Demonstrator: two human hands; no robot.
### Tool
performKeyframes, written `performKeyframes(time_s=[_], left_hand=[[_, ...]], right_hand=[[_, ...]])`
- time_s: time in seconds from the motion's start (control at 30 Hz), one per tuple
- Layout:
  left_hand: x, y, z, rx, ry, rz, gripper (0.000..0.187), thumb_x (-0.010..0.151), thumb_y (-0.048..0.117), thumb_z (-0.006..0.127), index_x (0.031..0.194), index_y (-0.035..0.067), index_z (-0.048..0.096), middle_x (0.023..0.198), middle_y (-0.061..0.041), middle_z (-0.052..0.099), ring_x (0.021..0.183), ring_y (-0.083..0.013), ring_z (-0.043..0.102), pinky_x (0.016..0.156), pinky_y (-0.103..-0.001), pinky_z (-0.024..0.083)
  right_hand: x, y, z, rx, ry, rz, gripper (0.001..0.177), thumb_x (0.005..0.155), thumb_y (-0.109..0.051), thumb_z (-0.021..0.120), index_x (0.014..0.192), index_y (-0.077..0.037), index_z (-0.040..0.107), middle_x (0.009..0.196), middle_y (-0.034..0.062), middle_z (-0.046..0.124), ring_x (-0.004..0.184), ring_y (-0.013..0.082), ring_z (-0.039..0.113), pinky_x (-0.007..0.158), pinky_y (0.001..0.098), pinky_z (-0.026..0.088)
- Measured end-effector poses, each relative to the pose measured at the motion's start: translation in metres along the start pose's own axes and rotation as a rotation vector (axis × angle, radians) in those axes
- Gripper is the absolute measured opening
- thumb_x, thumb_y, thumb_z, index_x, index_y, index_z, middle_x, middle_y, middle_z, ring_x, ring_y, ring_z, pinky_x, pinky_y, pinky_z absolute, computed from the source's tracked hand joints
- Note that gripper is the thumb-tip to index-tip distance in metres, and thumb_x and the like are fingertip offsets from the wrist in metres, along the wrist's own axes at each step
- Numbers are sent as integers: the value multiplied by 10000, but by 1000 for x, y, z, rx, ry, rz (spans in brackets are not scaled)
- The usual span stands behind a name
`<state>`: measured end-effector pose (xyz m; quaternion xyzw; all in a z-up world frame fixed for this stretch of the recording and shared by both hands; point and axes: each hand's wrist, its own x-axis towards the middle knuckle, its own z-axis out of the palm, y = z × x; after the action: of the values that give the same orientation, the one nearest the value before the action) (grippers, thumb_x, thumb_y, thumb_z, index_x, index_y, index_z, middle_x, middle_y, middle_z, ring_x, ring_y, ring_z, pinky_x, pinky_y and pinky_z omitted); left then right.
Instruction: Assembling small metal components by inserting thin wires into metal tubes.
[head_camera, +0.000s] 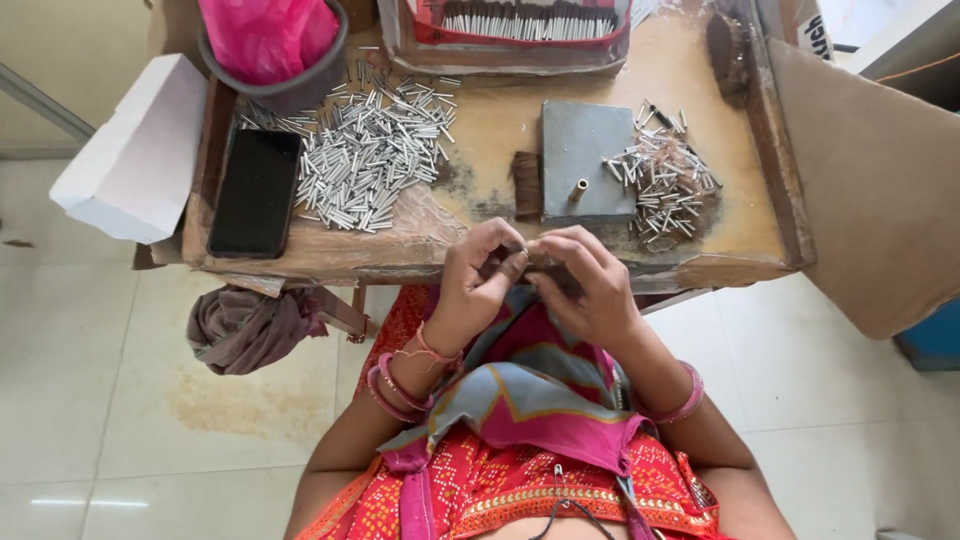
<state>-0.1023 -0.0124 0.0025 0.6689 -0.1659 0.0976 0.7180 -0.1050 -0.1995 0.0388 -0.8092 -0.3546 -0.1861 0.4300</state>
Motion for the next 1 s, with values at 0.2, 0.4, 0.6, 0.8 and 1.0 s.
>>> performKeyframes(time_s=[0.2,0.4,0.6,0.8,1.0], left_hand=[[2,-15,23,-324,-243,-92,64,993,-19,642,981,36,612,915,37,607,896,-46,558,803,-220,470],[40,7,-12,687,-62,84,216,851,-68,626,1033,33,687,1013,-101,691,959,-245,670,878,-320,541],[82,-11,-75,1406,166,279,246,748,5,696,979,74,747,1330,-164,597,1308,-367,447,1178,-537,228],[77,-20,-81,1375,164,344,183,860,10,688,1039,26,726,1368,-132,595,1336,-335,464,1203,-510,272],[66,-12,-68,1347,189,339,292,826,70,755,1106,-7,728,1360,-168,582,1314,-364,457,1157,-517,285]], right_hand=[[-25,0,-8,-28,221,-11,161,872,78,761,1019,20,732,959,161,704,807,233,707,716,303,564],[-32,43,-14,62,243,41,108,946,97,693,1040,44,692,981,131,702,877,199,716,795,292,592],[-43,73,-13,379,267,114,97,977,89,666,1073,78,655,1024,121,660,858,147,697,767,277,626],[-43,67,-6,205,325,36,98,964,108,635,1051,66,620,1005,123,640,819,150,673,747,271,588],[-43,61,-1,128,346,46,67,970,99,607,1023,59,597,1000,113,612,801,148,659,731,265,563]])
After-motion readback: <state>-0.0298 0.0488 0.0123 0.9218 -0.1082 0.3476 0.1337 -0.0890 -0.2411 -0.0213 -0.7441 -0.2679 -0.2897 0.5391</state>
